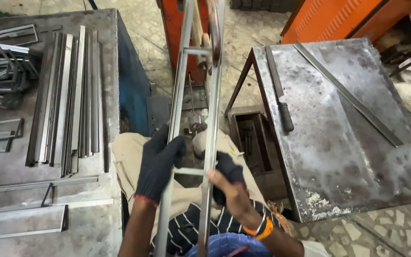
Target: Assembling and spot welding metal frame components at a manual workstation.
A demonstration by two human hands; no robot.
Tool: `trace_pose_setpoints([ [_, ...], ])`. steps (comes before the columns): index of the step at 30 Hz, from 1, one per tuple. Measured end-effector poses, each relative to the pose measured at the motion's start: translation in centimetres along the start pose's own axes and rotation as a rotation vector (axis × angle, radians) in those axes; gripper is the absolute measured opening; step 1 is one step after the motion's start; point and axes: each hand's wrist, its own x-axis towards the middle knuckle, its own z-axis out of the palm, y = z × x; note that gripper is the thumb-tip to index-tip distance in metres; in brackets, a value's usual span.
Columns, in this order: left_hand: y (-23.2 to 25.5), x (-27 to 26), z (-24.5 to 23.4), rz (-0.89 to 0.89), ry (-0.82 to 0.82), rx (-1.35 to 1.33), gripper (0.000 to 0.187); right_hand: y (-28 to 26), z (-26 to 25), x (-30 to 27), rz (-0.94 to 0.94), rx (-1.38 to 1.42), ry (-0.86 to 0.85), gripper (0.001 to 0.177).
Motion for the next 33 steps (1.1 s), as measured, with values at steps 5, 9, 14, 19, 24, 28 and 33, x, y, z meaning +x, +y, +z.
trace_pose_setpoints([
  [5,-2.7,2.0,-0.4,0.001,0.011,-0.039,0.032,-0.9,0.3,0.1,0.069,-0.037,-0.02,0.053],
  [9,-2.0,0.4,-1.2,-0.024,0.024,-0.117,0.04,0.4,-0.1,0.8,-0.025,-0.039,-0.107,0.048],
  [14,-2.2,2.0,-3.2,0.087,0.159,-0.107,0.034,3.0,0.9,9.2,0.089,-0.563,-0.108,0.051],
  [19,-3.1,2.5,-6.8,0.237,0.404,-0.052,0.023,6.9,3.4,15.7,-0.409,-1.248,-0.361,0.053],
  [24,-11.7,3.0,-16.7,0.35,0.831,0.135,0.013,3.4,10.1,13.8,-0.504,-1.323,-0.428,0.046],
  [28,-16.8,-3.3,-25.9,0.361,1.116,0.253,0.019,6.6,10.4,13.2,-0.159,-1.124,-0.687,0.044],
  [33,-21.3,-15.0,-33.7,0.163,1.343,0.038,0.021,4.1,13.8,9.1,0.536,-0.556,-0.676,0.036],
])
